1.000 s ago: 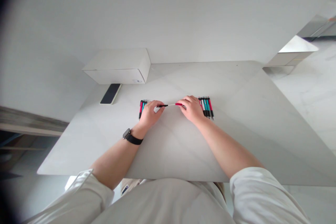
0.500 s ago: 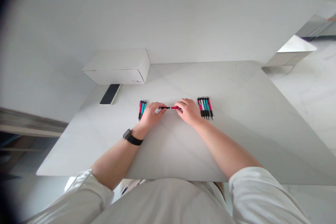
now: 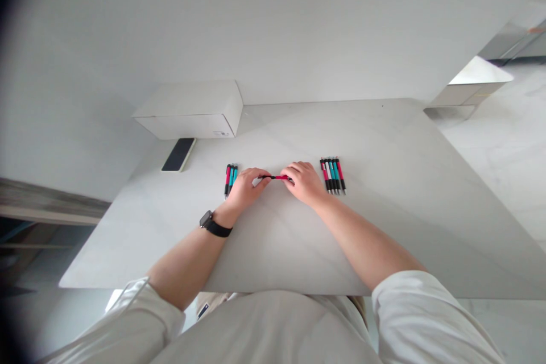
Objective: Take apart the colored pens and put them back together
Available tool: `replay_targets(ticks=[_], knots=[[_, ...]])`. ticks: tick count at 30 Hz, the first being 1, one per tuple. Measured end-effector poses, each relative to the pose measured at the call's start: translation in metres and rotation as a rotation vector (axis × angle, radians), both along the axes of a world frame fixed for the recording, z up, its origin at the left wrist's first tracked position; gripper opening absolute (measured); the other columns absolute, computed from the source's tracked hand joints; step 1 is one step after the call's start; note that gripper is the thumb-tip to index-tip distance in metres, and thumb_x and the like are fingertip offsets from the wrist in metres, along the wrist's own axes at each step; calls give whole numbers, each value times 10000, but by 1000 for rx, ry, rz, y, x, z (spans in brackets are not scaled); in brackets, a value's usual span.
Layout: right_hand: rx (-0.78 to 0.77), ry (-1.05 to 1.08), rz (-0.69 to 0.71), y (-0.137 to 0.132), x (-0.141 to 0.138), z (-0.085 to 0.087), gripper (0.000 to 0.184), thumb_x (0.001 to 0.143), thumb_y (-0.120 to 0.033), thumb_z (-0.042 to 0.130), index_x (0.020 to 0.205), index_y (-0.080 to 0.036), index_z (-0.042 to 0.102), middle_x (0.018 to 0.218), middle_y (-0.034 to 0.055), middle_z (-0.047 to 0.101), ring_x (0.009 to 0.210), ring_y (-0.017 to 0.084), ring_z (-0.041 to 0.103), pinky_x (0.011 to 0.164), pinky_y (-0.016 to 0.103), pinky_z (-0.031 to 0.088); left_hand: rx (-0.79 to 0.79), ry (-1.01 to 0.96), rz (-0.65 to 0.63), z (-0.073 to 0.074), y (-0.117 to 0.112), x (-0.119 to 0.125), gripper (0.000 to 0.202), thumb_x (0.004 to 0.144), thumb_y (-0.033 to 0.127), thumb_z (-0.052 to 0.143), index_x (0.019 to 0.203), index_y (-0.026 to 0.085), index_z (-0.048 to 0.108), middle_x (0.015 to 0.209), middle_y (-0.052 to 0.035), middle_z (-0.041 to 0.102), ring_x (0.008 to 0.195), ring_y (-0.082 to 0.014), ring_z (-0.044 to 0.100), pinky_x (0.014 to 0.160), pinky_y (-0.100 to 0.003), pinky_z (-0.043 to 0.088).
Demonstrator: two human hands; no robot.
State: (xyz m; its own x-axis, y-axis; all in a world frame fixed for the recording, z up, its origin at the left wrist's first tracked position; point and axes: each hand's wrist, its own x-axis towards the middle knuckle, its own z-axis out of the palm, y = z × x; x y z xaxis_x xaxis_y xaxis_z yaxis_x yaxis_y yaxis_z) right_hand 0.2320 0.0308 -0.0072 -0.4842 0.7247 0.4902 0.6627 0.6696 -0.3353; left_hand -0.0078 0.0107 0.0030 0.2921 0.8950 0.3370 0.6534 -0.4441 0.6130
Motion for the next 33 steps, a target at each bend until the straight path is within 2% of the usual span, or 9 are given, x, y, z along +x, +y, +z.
replay_targets(ticks=[10, 15, 18, 21, 24, 28, 33], knots=[[-52, -18, 47, 2, 1, -1, 84, 958, -259, 672, 1020, -261, 728, 945, 46, 754, 925, 250, 655, 926, 425, 443, 31, -38, -45, 0, 0, -2, 110, 962, 270, 678, 1058, 255, 730, 1044, -46, 760, 1013, -233, 698, 975, -424, 539], [-58, 17, 35, 1, 0, 2, 104, 967, -248, 657, 1045, -263, 723, 964, 48, 755, 940, 251, 656, 929, 424, 441, 53, -47, 14, -1, -1, -2, 308, 949, 319, 704, 1245, 248, 660, 1104, -65, 739, 1056, -233, 689, 982, -408, 534], [-50, 20, 29, 1, 1, 2, 96, 971, -247, 658, 1046, -260, 717, 963, 42, 751, 944, 245, 655, 933, 417, 436, 60, -5, 38, -3, 1, -4, 201, 1019, 357, 592, 1142, 236, 694, 1077, -74, 731, 1052, -233, 683, 968, -400, 528], [-47, 16, 30, 1, 1, 1, 85, 972, -260, 669, 1043, -264, 715, 970, 40, 750, 958, 247, 656, 939, 417, 434, 63, 23, 28, -4, 2, -4, 224, 1050, 319, 514, 1001, 221, 709, 1043, -81, 724, 1023, -229, 676, 957, -398, 523], [-45, 15, 29, 2, 2, -1, 90, 966, -256, 675, 1044, -270, 716, 980, 43, 752, 963, 251, 657, 943, 420, 435, 54, 17, 1, -3, 2, -4, 134, 1012, 295, 583, 1037, 227, 696, 1055, -76, 718, 1024, -234, 669, 958, -403, 524], [-35, 20, 11, 2, 2, -1, 91, 967, -247, 669, 1044, -270, 714, 982, 42, 753, 967, 252, 660, 943, 423, 438, 54, -4, 3, -3, 1, -4, 182, 1007, 329, 604, 1144, 236, 679, 1089, -78, 713, 1039, -236, 666, 962, -407, 525], [-33, 22, 19, 3, 2, -1, 99, 971, -256, 669, 1055, -277, 718, 992, 46, 757, 966, 255, 662, 941, 430, 440, 70, 17, 30, -6, 3, -5, 216, 1045, 311, 520, 974, 223, 703, 1074, -87, 710, 1042, -238, 662, 981, -420, 516]])
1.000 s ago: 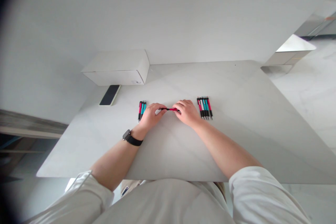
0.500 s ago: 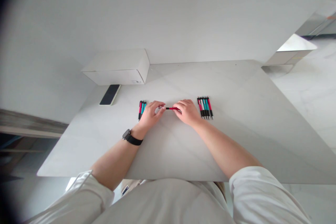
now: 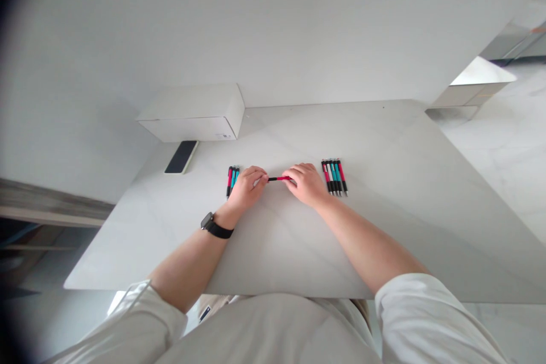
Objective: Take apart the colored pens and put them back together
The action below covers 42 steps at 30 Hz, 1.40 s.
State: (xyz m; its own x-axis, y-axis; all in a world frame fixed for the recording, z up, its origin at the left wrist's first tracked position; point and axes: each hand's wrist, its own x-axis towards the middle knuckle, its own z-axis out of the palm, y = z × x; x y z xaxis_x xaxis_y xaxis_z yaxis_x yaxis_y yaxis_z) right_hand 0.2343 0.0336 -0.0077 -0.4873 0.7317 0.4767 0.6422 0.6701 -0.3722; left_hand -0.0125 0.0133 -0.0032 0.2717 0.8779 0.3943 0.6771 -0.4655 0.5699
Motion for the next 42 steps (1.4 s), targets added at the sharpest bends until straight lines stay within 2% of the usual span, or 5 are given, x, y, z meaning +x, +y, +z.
replay_targets(ticks=[14, 19, 25, 30, 42], knots=[[15, 2, -10, 0, 1, 0, 102, 959, -247, 682, 1051, -276, 717, 995, 43, 753, 965, 253, 659, 932, 427, 440, -2, -22, -39, -1, 1, 0, 85, 984, 247, 611, 1045, 226, 665, 1085, -86, 697, 1061, -250, 656, 980, -432, 520], [15, 5, -27, 0, 1, 0, 106, 967, -236, 667, 1051, -277, 718, 997, 45, 753, 964, 255, 658, 930, 428, 443, 9, -38, -16, -1, -1, 1, 258, 966, 321, 670, 1209, 240, 638, 1158, -88, 690, 1076, -247, 654, 984, -425, 519], [10, 8, -8, 0, 1, 1, 100, 971, -255, 668, 1051, -278, 725, 990, 47, 754, 972, 256, 661, 945, 434, 446, 10, -35, -61, -3, 2, 0, 96, 1003, 228, 578, 1041, 227, 665, 1140, -87, 686, 1103, -234, 645, 1020, -417, 507], [11, 22, -16, 0, 2, 1, 100, 984, -265, 656, 1049, -280, 729, 983, 47, 760, 974, 259, 664, 943, 434, 442, 4, -62, -70, -1, -1, 0, 305, 956, 301, 681, 1247, 238, 616, 1197, -98, 667, 1119, -246, 642, 1016, -428, 521], [18, 6, 4, 0, 3, 5, 91, 973, -308, 690, 1023, -277, 759, 1000, 48, 772, 978, 256, 667, 974, 450, 453, 43, -19, -96, -12, 6, -2, 97, 951, 247, 687, 1036, 233, 731, 1181, -86, 693, 1115, -259, 654, 1037, -477, 527]])
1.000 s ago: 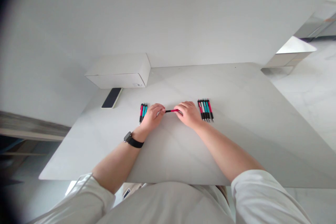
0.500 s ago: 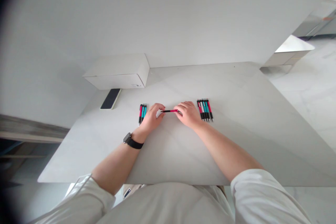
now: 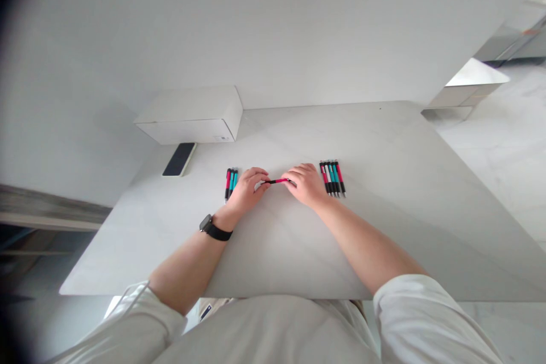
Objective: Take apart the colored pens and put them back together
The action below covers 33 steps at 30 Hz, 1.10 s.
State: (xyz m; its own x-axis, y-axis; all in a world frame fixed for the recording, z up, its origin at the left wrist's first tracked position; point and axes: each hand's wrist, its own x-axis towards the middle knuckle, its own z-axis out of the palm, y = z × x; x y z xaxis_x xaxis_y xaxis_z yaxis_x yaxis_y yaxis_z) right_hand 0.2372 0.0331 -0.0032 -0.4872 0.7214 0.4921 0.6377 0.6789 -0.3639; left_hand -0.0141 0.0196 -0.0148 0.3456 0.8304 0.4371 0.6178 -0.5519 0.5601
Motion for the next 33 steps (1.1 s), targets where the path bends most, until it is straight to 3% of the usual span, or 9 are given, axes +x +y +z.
replay_targets(ticks=[2, 4, 7, 12, 16, 20, 27, 33], knots=[[15, 81, -31, -1, 0, 3, 157, 954, -310, 706, 1104, -288, 746, 1137, 67, 752, 1103, 287, 649, 1036, 488, 451, 0, -26, 8, 0, 0, -1, 100, 945, 247, 695, 1038, 233, 729, 1170, -88, 695, 1110, -262, 660, 1032, -479, 532], [8, 245, -100, 0, 1, 4, 374, 919, -343, 744, 1283, -286, 677, 1323, 104, 680, 1247, 320, 596, 1095, 524, 442, 0, -74, 39, 1, 1, -2, 101, 957, 261, 680, 1042, 229, 725, 1153, -92, 695, 1103, -258, 666, 1025, -472, 539], [-194, 557, -143, 3, 2, 1, 623, 876, -424, 783, 1435, -285, 544, 1369, 124, 646, 1245, 312, 615, 1052, 509, 508, 2, -167, 100, 3, 1, -2, 115, 990, 285, 636, 1047, 223, 714, 1129, -89, 692, 1081, -235, 675, 1002, -442, 553], [-768, 950, 61, 7, -4, -6, 376, 897, -511, 752, 1181, -273, 685, 1185, 71, 736, 1101, 257, 706, 925, 417, 586, -24, -217, 92, 8, -3, 2, 125, 993, 310, 642, 1035, 215, 711, 1115, -88, 688, 1066, -221, 678, 997, -425, 553], [-996, 1148, 110, 4, -10, -4, 407, 821, -507, 833, 1117, -252, 720, 1134, 66, 757, 1039, 248, 738, 905, 407, 603, -53, -168, 12, 12, -8, 6, 153, 964, 355, 691, 1032, 221, 716, 1145, -101, 683, 1084, -237, 672, 1019, -435, 539], [-1055, 1279, 63, 9, -8, -2, 389, 807, -482, 834, 1086, -253, 692, 1078, 46, 762, 959, 233, 759, 869, 407, 618, -80, -143, -34, 18, -11, 6, 231, 992, 409, 647, 1127, 230, 702, 1145, -105, 686, 1122, -250, 654, 1037, -437, 521], [-965, 1316, -101, 20, -3, -6, 691, 781, -398, 809, 1395, -349, 497, 944, -16, 760, 821, 218, 755, 752, 400, 630, -136, -183, -13, 20, -10, 4, 303, 1062, 436, 494, 1128, 221, 697, 1110, -110, 698, 1085, -246, 654, 1012, -427, 522], [-935, 1254, -91, 22, -1, -6, 526, 804, -403, 788, 1285, -310, 598, 949, 7, 748, 818, 215, 739, 726, 381, 625, -155, -208, -7, 20, -9, 3, 309, 1067, 433, 485, 1121, 225, 706, 1107, -107, 700, 1082, -244, 651, 1016, -427, 514]])
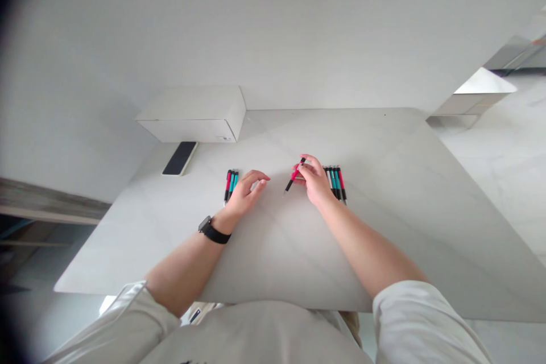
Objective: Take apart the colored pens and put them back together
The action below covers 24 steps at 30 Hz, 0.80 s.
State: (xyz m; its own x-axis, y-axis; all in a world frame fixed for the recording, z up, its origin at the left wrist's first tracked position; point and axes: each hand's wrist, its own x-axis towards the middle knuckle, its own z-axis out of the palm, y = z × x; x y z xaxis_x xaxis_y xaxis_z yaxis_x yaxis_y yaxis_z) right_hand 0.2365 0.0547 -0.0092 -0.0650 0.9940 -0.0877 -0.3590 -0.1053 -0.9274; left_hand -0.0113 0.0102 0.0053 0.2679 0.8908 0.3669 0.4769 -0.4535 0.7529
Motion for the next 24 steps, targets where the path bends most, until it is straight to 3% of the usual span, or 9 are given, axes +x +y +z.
replay_targets(ticks=[6, 24], knots=[[59, 28, -3, -1, 0, 0, 522, 831, -407, 789, 1302, -327, 579, 979, -1, 740, 815, 204, 734, 749, 390, 626, 0, 7, -15, 0, 0, 0, 318, 1069, 437, 478, 1118, 223, 708, 1104, -107, 701, 1085, -243, 651, 1012, -427, 516], [37, 49, -31, 0, 4, 11, 521, 805, -394, 796, 1273, -325, 579, 983, -7, 733, 825, 191, 731, 804, 392, 626, 26, 21, -26, -2, 0, 1, 257, 1054, 392, 520, 1085, 224, 712, 1092, -100, 692, 1073, -227, 664, 1003, -410, 531]])
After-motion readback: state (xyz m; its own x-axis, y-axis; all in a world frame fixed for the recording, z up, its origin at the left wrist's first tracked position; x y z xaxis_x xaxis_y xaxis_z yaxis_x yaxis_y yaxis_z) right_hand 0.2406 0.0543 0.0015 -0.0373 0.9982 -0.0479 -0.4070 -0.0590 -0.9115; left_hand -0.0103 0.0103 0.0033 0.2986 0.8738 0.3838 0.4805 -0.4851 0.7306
